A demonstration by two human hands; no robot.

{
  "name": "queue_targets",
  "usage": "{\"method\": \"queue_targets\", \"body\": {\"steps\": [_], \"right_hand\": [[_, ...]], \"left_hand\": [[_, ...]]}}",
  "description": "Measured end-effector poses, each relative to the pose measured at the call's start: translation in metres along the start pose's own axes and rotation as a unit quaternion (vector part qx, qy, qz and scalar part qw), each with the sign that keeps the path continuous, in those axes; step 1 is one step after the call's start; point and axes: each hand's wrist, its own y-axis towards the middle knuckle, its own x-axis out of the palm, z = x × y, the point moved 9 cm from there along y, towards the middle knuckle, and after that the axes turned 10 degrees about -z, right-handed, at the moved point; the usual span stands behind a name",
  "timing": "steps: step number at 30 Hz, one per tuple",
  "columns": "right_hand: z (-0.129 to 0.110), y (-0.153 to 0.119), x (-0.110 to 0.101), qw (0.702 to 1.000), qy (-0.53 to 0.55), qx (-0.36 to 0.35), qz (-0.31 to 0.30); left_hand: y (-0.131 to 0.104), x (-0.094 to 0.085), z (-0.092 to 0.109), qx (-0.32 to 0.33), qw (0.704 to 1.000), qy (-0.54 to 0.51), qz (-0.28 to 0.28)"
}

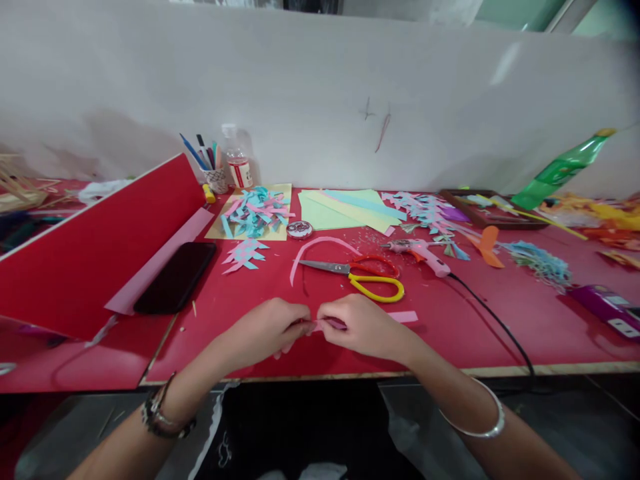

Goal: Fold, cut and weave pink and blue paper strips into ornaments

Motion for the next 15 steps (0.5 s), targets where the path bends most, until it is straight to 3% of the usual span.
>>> {"method": "queue_targets", "body": {"steps": [6, 15], "right_hand": [[0.014, -0.005, -0.002, 0.999, 0.043, -0.005, -0.034], [0.060, -0.033, -0.007, 0.998, 0.054, 0.034, -0.019]], "left_hand": [[-0.005, 0.008, -0.011, 0.000, 0.986, -0.149, -0.071], [-0.024, -0.003, -0.050, -0.024, 0.984, -0.168, -0.060]]}}
